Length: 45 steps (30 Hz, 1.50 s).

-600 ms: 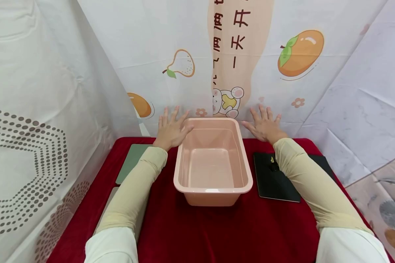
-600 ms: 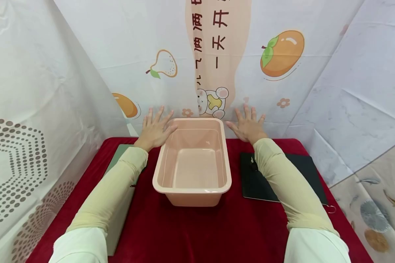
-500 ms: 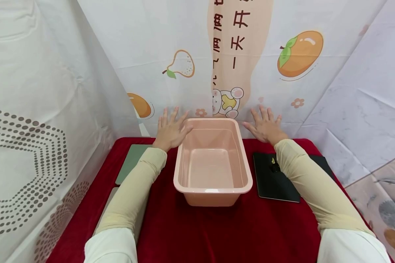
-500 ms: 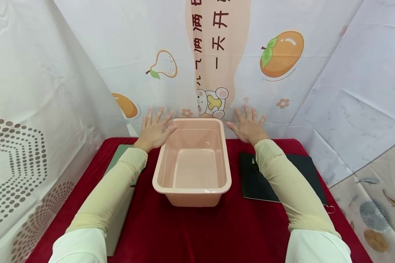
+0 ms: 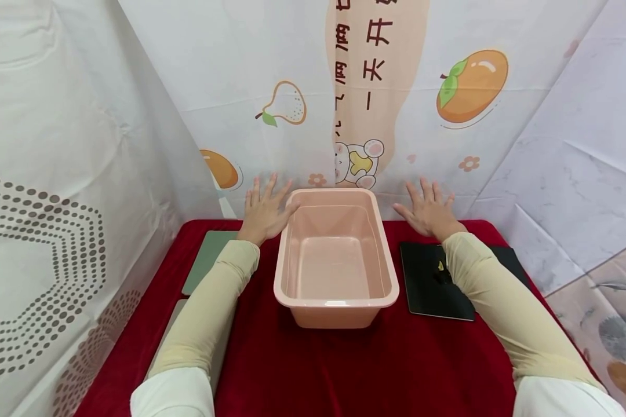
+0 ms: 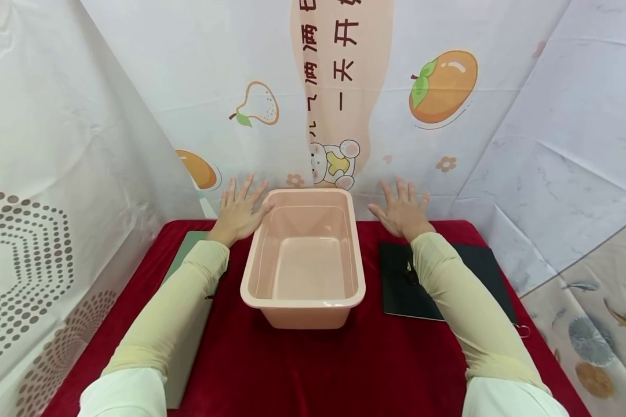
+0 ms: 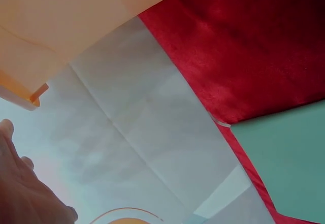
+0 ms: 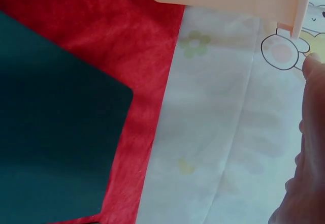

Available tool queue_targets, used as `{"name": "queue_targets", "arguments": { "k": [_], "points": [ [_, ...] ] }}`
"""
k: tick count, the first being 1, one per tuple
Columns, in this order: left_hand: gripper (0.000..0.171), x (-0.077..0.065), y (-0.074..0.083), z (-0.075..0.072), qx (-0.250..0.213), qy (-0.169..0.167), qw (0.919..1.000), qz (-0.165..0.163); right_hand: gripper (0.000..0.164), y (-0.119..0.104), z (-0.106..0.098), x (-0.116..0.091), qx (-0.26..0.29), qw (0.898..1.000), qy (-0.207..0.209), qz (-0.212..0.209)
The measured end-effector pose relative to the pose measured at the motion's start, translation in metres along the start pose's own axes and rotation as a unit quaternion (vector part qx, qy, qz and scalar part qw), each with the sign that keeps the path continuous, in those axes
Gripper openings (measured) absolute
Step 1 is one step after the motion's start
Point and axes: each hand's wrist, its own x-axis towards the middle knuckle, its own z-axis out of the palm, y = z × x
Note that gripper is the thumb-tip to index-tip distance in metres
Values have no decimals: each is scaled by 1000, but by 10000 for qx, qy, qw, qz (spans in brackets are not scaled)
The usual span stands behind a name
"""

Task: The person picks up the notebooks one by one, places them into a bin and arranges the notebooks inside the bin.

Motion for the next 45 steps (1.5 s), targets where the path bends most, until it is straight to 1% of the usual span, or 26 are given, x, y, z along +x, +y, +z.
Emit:
{"name": "queue_targets", "arguments": {
  "k": [4, 11, 16, 22, 24, 28, 31, 39, 45],
  "points": [
    [83, -2, -1, 0, -67, 69, 10000, 3, 91, 6, 1, -4, 38, 9999, -44, 105],
    [67, -4, -5, 5, -216, 195, 9996, 60, 95, 15, 1, -11, 99, 9996, -91, 248],
    [71, -6, -9, 8, -171, 312, 9992, 206, 92, 18, 2, -19, 121, 9995, -97, 262],
    [75, -11, -11, 7, -217, 475, 9979, 378, 91, 23, 8, -24, 102, 9996, -62, 252],
    [75, -12, -12, 7, -201, 468, 9979, 403, 91, 26, 10, -25, 108, 9996, -73, 249],
    [66, -15, -12, 7, -233, 445, 9979, 421, 94, 30, 12, -29, 168, 9995, -135, 226],
    [62, -17, -12, 7, -217, 437, 9979, 437, 95, 32, 12, -34, 230, 9994, -164, 224],
    [61, -19, -15, 10, -325, 428, 9973, 500, 96, 40, 23, -47, 326, 9989, -251, 215],
    [60, -22, -19, 11, -261, 412, 9973, 555, 96, 44, 34, -54, 372, 9987, -280, 196]
  ]
}}
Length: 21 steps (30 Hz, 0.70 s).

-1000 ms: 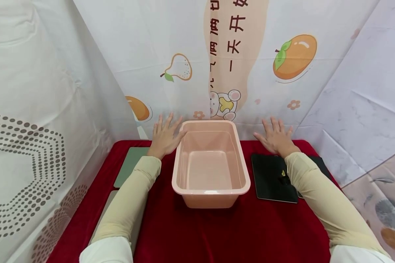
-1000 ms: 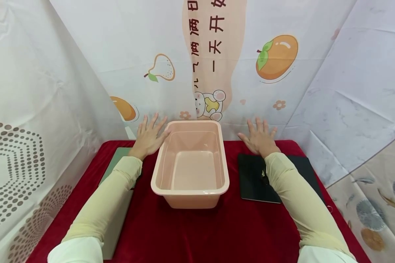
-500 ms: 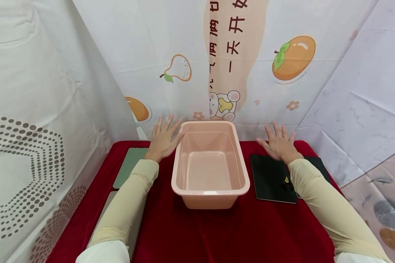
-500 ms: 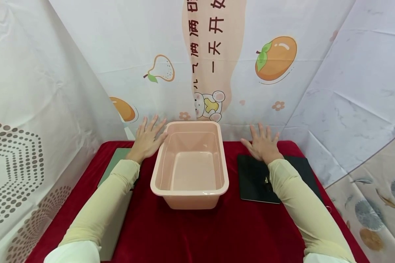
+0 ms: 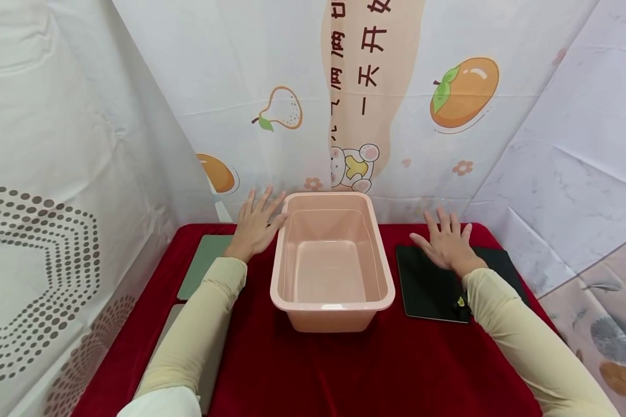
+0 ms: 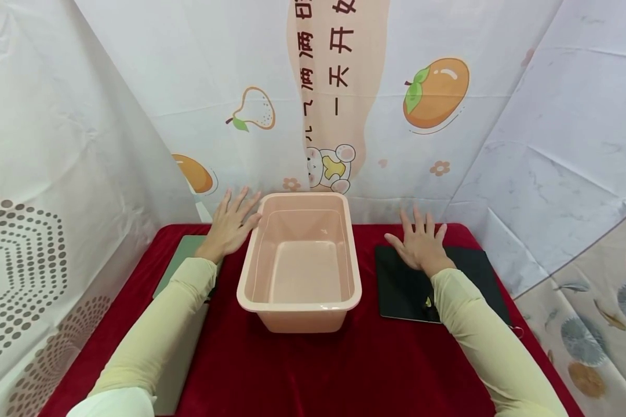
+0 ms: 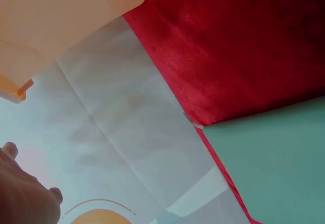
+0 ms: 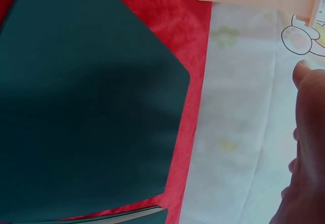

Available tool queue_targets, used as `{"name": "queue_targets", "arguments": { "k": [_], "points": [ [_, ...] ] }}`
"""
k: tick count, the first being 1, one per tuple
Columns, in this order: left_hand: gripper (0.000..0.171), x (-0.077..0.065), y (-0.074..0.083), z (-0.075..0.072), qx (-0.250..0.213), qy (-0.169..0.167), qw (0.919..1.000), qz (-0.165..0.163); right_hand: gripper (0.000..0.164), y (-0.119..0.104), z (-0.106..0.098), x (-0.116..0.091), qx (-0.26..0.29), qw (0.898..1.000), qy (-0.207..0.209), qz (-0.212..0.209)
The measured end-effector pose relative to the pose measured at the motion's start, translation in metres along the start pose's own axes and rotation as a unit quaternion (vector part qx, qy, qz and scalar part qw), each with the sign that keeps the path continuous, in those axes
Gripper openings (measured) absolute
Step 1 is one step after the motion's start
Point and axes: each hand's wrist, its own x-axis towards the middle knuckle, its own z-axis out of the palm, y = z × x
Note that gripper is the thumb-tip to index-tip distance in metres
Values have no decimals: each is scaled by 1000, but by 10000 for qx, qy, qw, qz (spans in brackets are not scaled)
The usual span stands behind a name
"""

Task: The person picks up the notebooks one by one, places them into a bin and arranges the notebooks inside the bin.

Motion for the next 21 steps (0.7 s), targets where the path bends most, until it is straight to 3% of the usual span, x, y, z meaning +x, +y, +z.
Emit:
{"name": "queue_targets", "arguments": {
  "k": [14, 21],
  "points": [
    [65, -8, -4, 2, -250, -28, 9995, 216, 95, 12, 16, -15, 10, 10000, 72, 32],
    [59, -15, -4, 1, -553, -232, 9976, 345, 97, 17, 27, -22, 118, 9999, -59, 87]
  ]
}}
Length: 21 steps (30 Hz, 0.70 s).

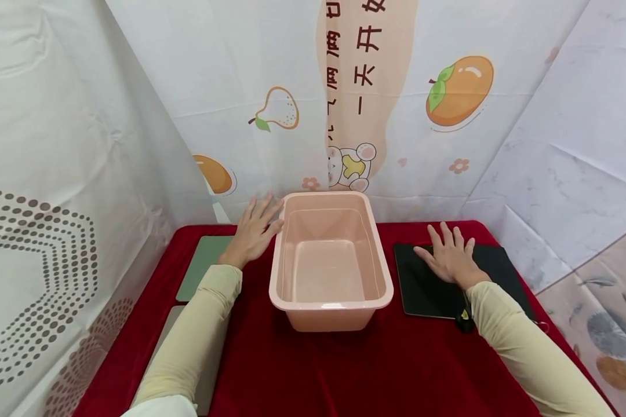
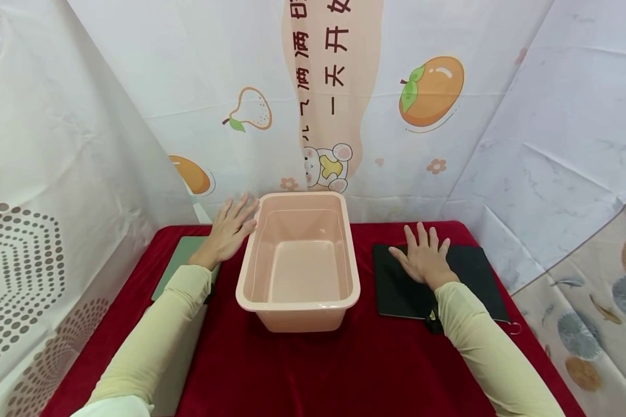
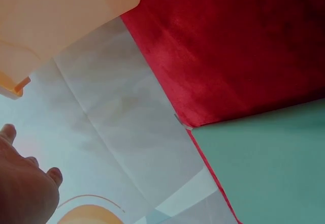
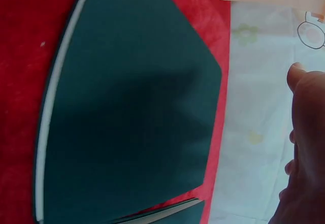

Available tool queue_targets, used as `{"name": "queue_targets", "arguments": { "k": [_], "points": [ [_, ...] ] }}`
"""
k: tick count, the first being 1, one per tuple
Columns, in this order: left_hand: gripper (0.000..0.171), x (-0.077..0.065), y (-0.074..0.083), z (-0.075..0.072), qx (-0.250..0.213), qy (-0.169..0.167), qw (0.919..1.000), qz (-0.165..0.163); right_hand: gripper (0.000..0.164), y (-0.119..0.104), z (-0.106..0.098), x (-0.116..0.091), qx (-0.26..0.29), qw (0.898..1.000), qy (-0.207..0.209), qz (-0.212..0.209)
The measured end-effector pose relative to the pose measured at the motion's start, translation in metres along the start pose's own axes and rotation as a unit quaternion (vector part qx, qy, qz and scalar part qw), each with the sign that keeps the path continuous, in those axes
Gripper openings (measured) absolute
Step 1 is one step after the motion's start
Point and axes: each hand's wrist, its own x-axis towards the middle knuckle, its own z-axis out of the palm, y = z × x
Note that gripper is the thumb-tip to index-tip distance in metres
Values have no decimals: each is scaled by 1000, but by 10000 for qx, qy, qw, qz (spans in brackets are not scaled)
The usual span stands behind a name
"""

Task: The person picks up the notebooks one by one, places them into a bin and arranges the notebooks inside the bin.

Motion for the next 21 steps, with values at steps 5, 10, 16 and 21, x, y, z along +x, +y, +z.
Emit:
{"name": "queue_targets", "arguments": {
  "k": [5, 10, 16, 21],
  "points": [
    [58, -3, -3, 2, -88, -87, 9999, 34, 97, 5, 5, -4, 9, 10000, -61, 5],
    [60, -4, -4, 6, -267, -143, 9995, 37, 95, 10, 12, -9, 84, 9999, -50, 34],
    [60, -5, -5, 9, -416, -126, 9991, 13, 94, 14, 20, -14, 132, 9999, -23, 55],
    [58, -8, -5, 10, -612, -154, 9979, 135, 92, 17, 26, -17, 196, 9997, -15, 126]
  ]
}}
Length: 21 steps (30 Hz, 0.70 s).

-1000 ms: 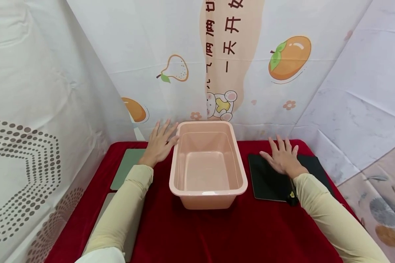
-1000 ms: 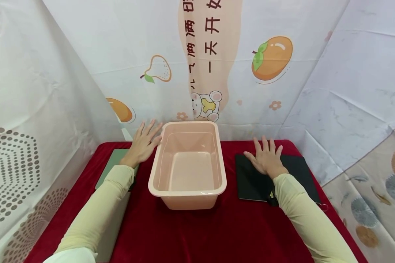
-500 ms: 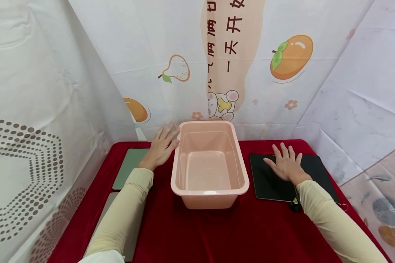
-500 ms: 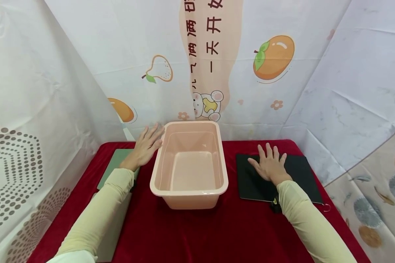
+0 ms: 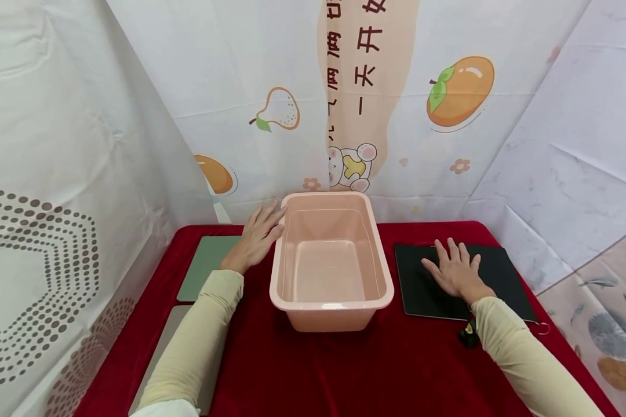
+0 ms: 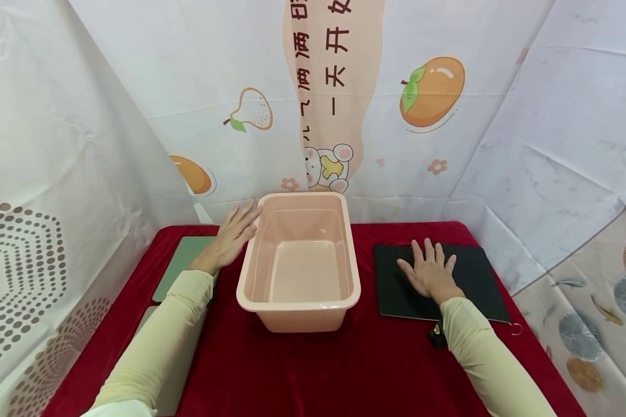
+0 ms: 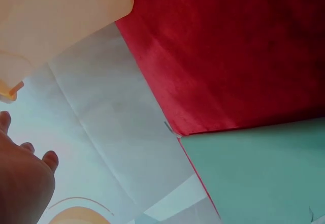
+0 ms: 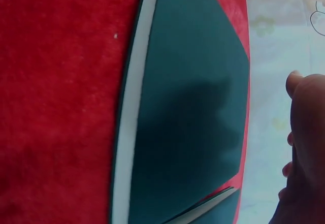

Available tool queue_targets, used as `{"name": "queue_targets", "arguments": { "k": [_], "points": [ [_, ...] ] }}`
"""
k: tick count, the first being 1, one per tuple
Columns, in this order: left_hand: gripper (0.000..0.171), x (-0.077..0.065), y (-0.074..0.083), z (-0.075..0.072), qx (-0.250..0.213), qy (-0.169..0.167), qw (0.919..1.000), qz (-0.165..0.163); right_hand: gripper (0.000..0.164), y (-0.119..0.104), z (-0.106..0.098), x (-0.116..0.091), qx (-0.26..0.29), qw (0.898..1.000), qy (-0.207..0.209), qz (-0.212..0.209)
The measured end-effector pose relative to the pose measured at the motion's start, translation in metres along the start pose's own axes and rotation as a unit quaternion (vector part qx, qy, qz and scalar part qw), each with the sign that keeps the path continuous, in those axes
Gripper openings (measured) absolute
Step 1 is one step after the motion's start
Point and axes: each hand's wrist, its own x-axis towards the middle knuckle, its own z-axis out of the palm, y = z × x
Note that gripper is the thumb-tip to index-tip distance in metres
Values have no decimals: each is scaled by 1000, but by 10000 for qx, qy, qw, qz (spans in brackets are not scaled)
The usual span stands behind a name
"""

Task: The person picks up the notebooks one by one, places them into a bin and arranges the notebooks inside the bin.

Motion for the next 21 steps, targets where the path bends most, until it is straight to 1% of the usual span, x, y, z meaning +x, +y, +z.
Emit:
{"name": "queue_targets", "arguments": {
  "k": [4, 8, 14, 21],
  "points": [
    [58, -1, -2, 2, -61, 25, 10000, 58, 90, 4, 4, -1, 74, 9999, -35, 60],
    [57, 0, -1, 5, -175, 10, 9998, 134, 91, 11, 6, -5, 105, 9999, -2, 126],
    [56, -1, -2, 8, -312, 135, 9992, 199, 97, 18, 10, -10, 216, 9994, -63, 244],
    [55, 1, -4, 7, -235, 283, 9990, 257, 98, 21, 21, -13, 285, 9992, -94, 257]
  ]
}}
